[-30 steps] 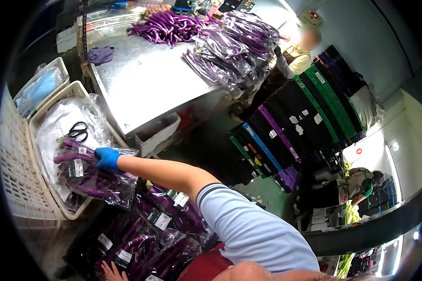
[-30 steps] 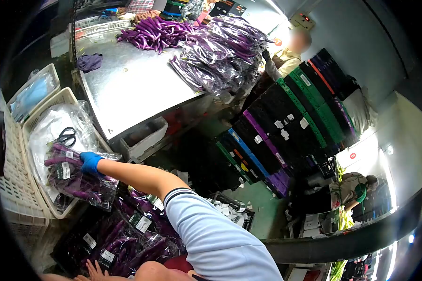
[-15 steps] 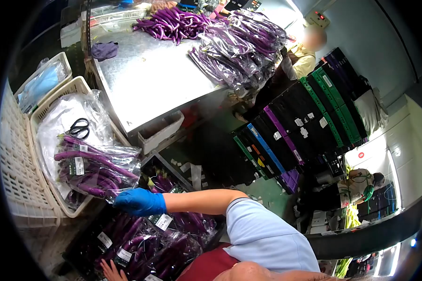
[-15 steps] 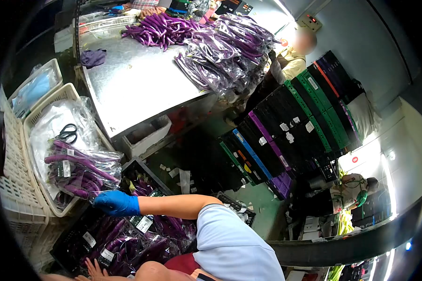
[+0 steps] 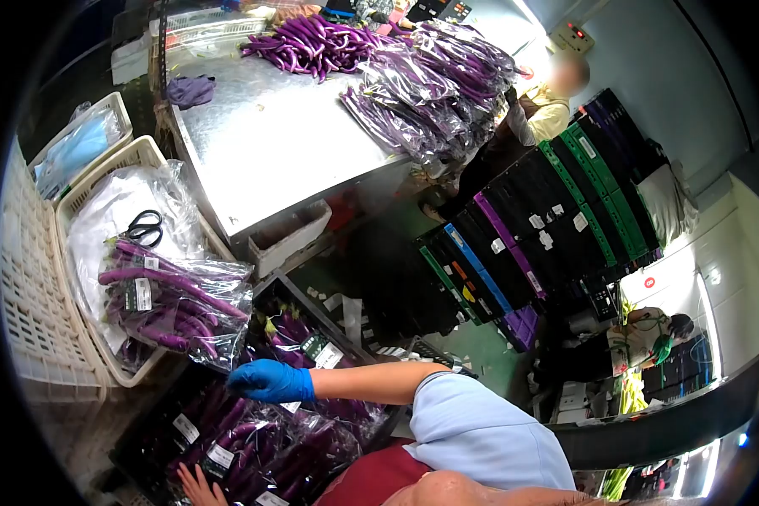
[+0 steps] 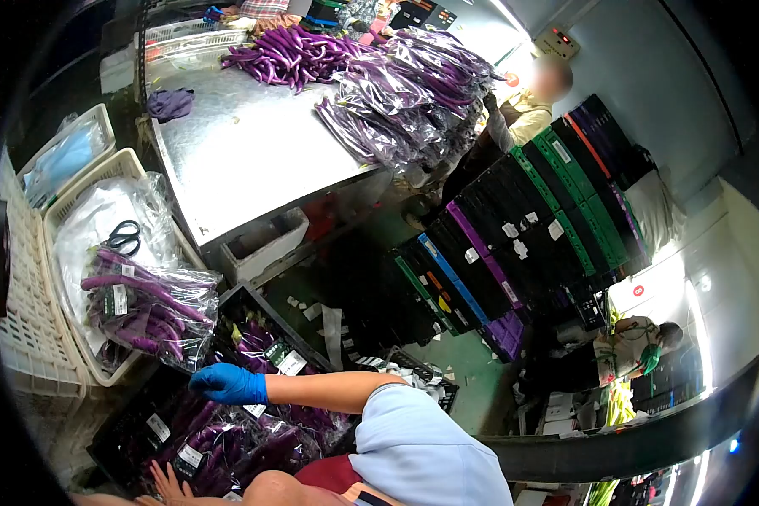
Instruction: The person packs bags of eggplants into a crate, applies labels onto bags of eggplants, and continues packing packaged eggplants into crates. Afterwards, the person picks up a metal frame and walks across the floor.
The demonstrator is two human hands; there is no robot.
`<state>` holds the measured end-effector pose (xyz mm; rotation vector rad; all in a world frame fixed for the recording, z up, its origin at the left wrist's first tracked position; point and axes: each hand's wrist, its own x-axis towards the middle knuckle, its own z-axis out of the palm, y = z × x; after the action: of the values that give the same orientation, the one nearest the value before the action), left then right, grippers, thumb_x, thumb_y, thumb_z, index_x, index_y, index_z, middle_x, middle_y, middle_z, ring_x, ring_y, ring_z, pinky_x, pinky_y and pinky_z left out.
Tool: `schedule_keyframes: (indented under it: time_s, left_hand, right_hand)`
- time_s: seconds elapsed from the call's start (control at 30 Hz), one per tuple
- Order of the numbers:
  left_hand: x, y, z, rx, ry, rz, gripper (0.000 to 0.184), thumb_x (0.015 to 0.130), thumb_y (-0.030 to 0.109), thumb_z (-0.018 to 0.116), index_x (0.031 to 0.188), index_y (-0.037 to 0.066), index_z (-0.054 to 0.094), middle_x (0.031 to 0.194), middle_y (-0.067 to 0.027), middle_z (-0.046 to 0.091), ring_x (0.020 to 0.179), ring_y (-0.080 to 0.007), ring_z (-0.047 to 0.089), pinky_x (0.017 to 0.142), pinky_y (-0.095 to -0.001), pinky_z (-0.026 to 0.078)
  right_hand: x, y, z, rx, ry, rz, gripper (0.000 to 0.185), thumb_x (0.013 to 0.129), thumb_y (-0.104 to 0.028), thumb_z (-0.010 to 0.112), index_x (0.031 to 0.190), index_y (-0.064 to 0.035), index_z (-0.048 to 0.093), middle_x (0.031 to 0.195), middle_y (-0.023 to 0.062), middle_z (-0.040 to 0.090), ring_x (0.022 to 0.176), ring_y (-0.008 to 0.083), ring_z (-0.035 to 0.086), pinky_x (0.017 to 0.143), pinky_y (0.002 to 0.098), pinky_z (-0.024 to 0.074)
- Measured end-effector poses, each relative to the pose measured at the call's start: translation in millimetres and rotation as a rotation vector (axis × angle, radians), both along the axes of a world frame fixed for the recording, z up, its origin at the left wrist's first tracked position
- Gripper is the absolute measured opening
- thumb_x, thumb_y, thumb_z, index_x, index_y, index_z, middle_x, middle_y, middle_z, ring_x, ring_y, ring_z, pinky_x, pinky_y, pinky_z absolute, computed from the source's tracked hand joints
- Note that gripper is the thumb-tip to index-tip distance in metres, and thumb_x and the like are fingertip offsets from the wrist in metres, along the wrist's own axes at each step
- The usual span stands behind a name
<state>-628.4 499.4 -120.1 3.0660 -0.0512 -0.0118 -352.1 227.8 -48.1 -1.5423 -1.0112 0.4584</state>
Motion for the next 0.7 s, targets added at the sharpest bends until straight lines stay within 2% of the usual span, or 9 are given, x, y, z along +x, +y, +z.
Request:
schedule_keyframes:
  time_s: [0.03, 0.13, 0.23, 0.33, 0.43, 0.57, 0.63, 0.7]
  left_hand:
    - [-0.6, 0.8, 0.9, -0.020, 0.016, -0.001, 0.053, 0.088, 0.045, 0.031, 0.125, 0.009, 0.043, 0.125, -0.0279, 0.039, 0.110, -0.0426, 0.040, 0.089, -0.0528, 0.034]
    - [-1.3, 11.0, 0.6, 0.319, 0.084, -0.211, 0.055, 0.085, 0.044, 0.038, 0.125, 0.006, 0.042, 0.125, -0.0311, 0.037, 0.107, -0.0451, 0.042, 0.085, -0.0545, 0.036]
    - [3.5, 0.9, 12.4, 0.050, 0.095, -0.052, 0.056, 0.084, 0.042, 0.042, 0.126, 0.005, 0.041, 0.126, -0.0313, 0.035, 0.108, -0.0466, 0.040, 0.085, -0.0551, 0.036]
    - [1.2, 2.2, 7.1, -0.016, 0.099, -0.028, 0.057, 0.083, 0.041, 0.044, 0.126, 0.004, 0.040, 0.126, -0.0317, 0.034, 0.110, -0.0474, 0.038, 0.087, -0.0557, 0.034]
    - [0.2, 1.4, 7.1, -0.037, 0.137, 0.003, 0.056, 0.083, 0.040, 0.045, 0.126, 0.004, 0.040, 0.128, -0.0309, 0.032, 0.114, -0.0467, 0.035, 0.090, -0.0557, 0.032]
    - [-5.1, 3.2, -1.7, -0.047, 0.091, 0.011, 0.055, 0.083, 0.041, 0.045, 0.126, 0.006, 0.041, 0.130, -0.0274, 0.032, 0.116, -0.0436, 0.034, 0.092, -0.0550, 0.030]
    - [-6.4, 4.1, -0.7, 0.005, 0.099, -0.002, 0.054, 0.084, 0.041, 0.044, 0.126, 0.007, 0.041, 0.131, -0.0246, 0.033, 0.117, -0.0417, 0.034, 0.092, -0.0546, 0.030]
    - [-11.4, 6.2, -12.1, 0.006, -0.007, -0.015, 0.054, 0.085, 0.043, 0.043, 0.126, 0.008, 0.041, 0.131, -0.0213, 0.035, 0.117, -0.0392, 0.035, 0.093, -0.0538, 0.030]
  right_hand:
    - [-3.9, 0.5, -0.2, -0.039, 0.021, 0.020, 0.019, 0.078, -0.005, 0.057, 0.097, -0.0011, 0.054, 0.086, 0.0147, 0.058, 0.079, 0.0270, 0.057, 0.071, 0.0325, 0.0453]
    - [-14.5, 4.7, 2.9, -0.110, 0.063, 0.082, 0.020, 0.074, -0.003, 0.056, 0.093, -0.0004, 0.053, 0.083, 0.0169, 0.057, 0.076, 0.0303, 0.056, 0.068, 0.0345, 0.0448]
    - [-27.0, 8.5, -10.5, -0.101, 0.077, 0.103, 0.019, 0.073, -0.004, 0.056, 0.091, 0.0000, 0.054, 0.080, 0.0180, 0.057, 0.072, 0.0321, 0.055, 0.065, 0.0357, 0.0442]
    - [-38.4, 10.4, -15.9, -0.191, 0.077, 0.176, 0.017, 0.078, -0.009, 0.055, 0.093, -0.0022, 0.055, 0.080, 0.0158, 0.057, 0.070, 0.0277, 0.056, 0.063, 0.0344, 0.0439]
    - [-47.8, 12.6, -19.3, -0.321, 0.060, 0.245, 0.018, 0.079, -0.012, 0.054, 0.094, -0.0024, 0.056, 0.079, 0.0156, 0.057, 0.069, 0.0272, 0.055, 0.062, 0.0349, 0.0437]
    - [-62.2, 14.9, -48.1, -0.380, -0.020, 0.259, 0.022, 0.079, -0.014, 0.053, 0.097, -0.0029, 0.056, 0.083, 0.0172, 0.058, 0.073, 0.0313, 0.056, 0.063, 0.0372, 0.0448]
    - [-63.3, 14.7, -47.9, -0.407, 0.011, 0.263, 0.020, 0.077, -0.015, 0.053, 0.093, -0.0022, 0.056, 0.084, 0.0189, 0.058, 0.075, 0.0344, 0.055, 0.064, 0.0391, 0.0446]
    - [-66.0, 13.5, -55.3, -0.407, 0.019, 0.252, 0.021, 0.074, -0.015, 0.054, 0.089, -0.0015, 0.056, 0.081, 0.0212, 0.057, 0.072, 0.0368, 0.054, 0.063, 0.0410, 0.0434]
